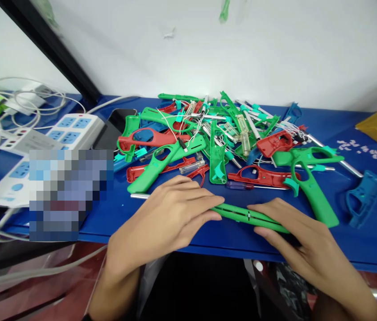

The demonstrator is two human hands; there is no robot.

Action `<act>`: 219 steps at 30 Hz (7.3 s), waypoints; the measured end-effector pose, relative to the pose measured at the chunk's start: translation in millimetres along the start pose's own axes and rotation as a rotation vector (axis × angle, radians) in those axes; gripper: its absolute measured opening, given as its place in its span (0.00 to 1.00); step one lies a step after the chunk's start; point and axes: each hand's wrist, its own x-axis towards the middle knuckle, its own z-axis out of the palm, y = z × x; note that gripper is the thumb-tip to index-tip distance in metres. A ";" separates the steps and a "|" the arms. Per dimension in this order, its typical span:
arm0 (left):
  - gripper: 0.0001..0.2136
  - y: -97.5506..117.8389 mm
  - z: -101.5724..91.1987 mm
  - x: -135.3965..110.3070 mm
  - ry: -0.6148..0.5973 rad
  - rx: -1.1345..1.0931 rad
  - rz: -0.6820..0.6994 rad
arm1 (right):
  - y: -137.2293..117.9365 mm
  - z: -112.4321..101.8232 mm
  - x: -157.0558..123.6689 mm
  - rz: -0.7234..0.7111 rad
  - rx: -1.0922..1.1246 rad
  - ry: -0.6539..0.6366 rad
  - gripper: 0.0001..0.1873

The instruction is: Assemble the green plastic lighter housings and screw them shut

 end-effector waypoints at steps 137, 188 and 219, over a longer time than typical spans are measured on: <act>0.19 61.5 41.9 -8.4 0.920 -1.045 -0.481 | -63.4 49.2 -2.5 0.179 0.953 -0.205 0.23; 0.15 16.0 40.0 -4.6 1.039 -1.489 -0.385 | 190.5 -167.0 -186.3 1.240 -0.317 0.592 0.08; 0.17 24.8 44.8 0.3 0.928 -1.411 -0.442 | -46.2 54.7 46.8 0.141 0.505 0.335 0.14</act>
